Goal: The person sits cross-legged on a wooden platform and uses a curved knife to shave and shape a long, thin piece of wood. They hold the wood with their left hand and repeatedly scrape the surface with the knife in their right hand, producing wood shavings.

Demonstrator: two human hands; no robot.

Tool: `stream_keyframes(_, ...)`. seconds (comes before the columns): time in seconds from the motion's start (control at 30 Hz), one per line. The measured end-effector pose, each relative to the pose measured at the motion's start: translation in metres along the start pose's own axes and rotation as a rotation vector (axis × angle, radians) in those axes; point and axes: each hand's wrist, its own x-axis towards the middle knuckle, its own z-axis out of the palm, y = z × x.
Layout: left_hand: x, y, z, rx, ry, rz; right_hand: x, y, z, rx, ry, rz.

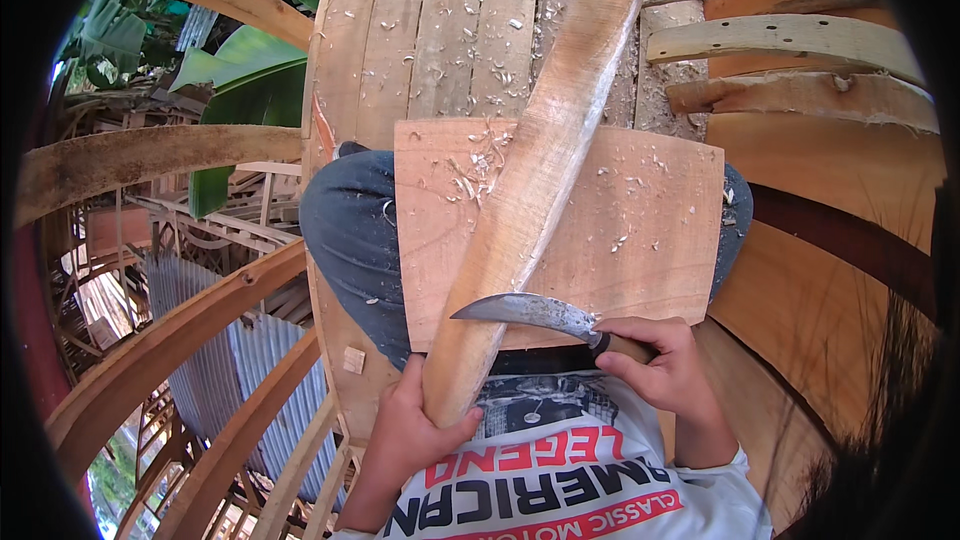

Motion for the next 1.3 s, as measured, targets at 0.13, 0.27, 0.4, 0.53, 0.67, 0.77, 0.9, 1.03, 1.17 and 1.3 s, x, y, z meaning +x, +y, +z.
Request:
stream_keyframes(0.13,-0.001,0.002,-0.001,-0.025,-0.016,-0.029,0.001,0.000,-0.002,-0.071,0.048,-0.089)
stream_keyframes(0.27,-0.003,0.008,-0.007,-0.048,-0.100,-0.161,0.000,0.007,-0.011,-0.355,0.594,-0.061)
stream_keyframes(0.4,-0.004,0.001,-0.004,0.047,-0.014,-0.024,-0.012,-0.001,-0.036,0.025,0.421,0.050)
stream_keyframes(0.53,-0.002,-0.003,-0.001,0.021,-0.018,-0.004,-0.008,-0.001,-0.013,-0.058,0.051,-0.089)
stream_keyframes(0.67,-0.005,-0.007,-0.001,-0.039,-0.016,-0.002,0.001,0.016,-0.021,0.112,0.379,0.071)
stream_keyframes(0.77,-0.003,-0.001,-0.003,0.029,-0.022,-0.009,-0.006,0.001,-0.034,0.261,0.281,0.112)
stream_keyframes(0.9,-0.002,0.000,-0.001,0.011,-0.014,-0.008,0.005,0.008,-0.004,-0.182,-0.011,-0.250)
stream_keyframes(1.03,-0.003,-0.002,0.001,0.049,0.012,-0.014,0.010,-0.005,0.001,-0.425,0.057,-0.196)
stream_keyframes(1.17,-0.002,0.000,0.001,0.078,0.007,-0.025,0.014,-0.016,0.006,-0.631,0.139,-0.250)
stream_keyframes(1.3,-0.002,-0.003,0.002,0.052,0.008,-0.034,0.012,-0.018,0.001,-0.740,0.127,-0.246)
